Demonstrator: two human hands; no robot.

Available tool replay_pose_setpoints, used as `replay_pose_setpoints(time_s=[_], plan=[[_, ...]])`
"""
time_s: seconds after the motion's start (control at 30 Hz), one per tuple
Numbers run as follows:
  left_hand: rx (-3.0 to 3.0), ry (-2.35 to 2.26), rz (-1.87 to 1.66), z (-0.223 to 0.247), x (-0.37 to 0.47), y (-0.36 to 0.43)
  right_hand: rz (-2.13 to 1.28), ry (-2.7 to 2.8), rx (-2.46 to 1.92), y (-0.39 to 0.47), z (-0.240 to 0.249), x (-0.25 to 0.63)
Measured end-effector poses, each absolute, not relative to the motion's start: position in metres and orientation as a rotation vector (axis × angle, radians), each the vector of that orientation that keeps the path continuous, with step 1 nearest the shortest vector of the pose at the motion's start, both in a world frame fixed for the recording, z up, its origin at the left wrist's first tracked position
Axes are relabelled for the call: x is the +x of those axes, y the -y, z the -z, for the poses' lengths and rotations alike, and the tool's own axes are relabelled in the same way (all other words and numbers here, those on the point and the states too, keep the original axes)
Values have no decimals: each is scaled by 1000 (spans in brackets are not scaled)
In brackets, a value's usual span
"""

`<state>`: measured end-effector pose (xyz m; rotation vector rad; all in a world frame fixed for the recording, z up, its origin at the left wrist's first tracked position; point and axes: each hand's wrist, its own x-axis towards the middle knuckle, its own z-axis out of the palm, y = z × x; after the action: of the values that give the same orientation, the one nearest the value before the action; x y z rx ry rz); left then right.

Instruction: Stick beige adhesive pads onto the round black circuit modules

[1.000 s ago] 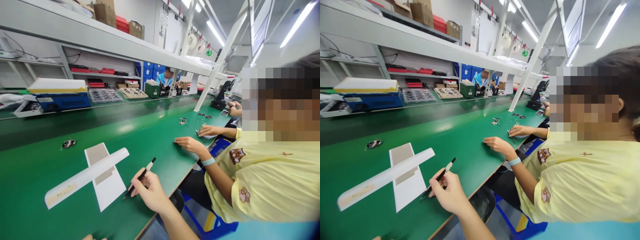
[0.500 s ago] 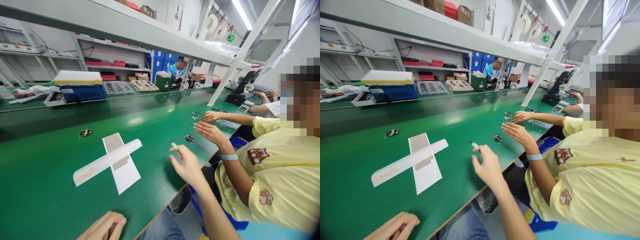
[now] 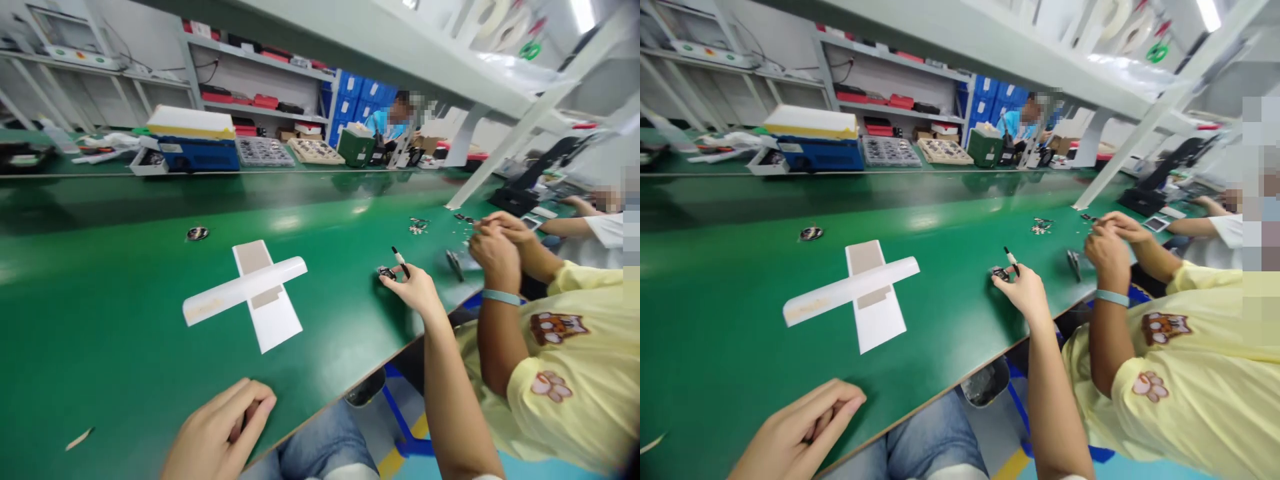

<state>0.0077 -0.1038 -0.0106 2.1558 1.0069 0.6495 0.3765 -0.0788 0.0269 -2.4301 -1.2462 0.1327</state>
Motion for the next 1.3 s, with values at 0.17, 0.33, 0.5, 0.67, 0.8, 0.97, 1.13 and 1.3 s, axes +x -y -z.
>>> replay_pose_setpoints(time_s=[0.17,0.33,0.5,0.67,0.8,0.97,1.13,1.3], plan=[[2109,-1268,-735,2,13,108,-476,1904,-1985,112,-21,238],[2154,-1407,-800,-2,20,105,-626,2024,-1917,131,-22,193],[2329,-1349,-581,-6,37,93,-913,1952,-1375,99,-59,242],[2358,-1375,-503,-10,50,91,-794,1678,-1167,33,-54,249],[2319,-1408,-563,-17,57,94,-1082,1351,-1147,12,-15,234],[2352,-1405,-493,-16,65,87,-1132,1290,-1141,17,12,231],[2333,-1418,-447,-12,66,83,-1160,1271,-1125,20,16,232],[2344,-1433,-479,-13,66,83,-1180,1236,-1118,17,15,231]])
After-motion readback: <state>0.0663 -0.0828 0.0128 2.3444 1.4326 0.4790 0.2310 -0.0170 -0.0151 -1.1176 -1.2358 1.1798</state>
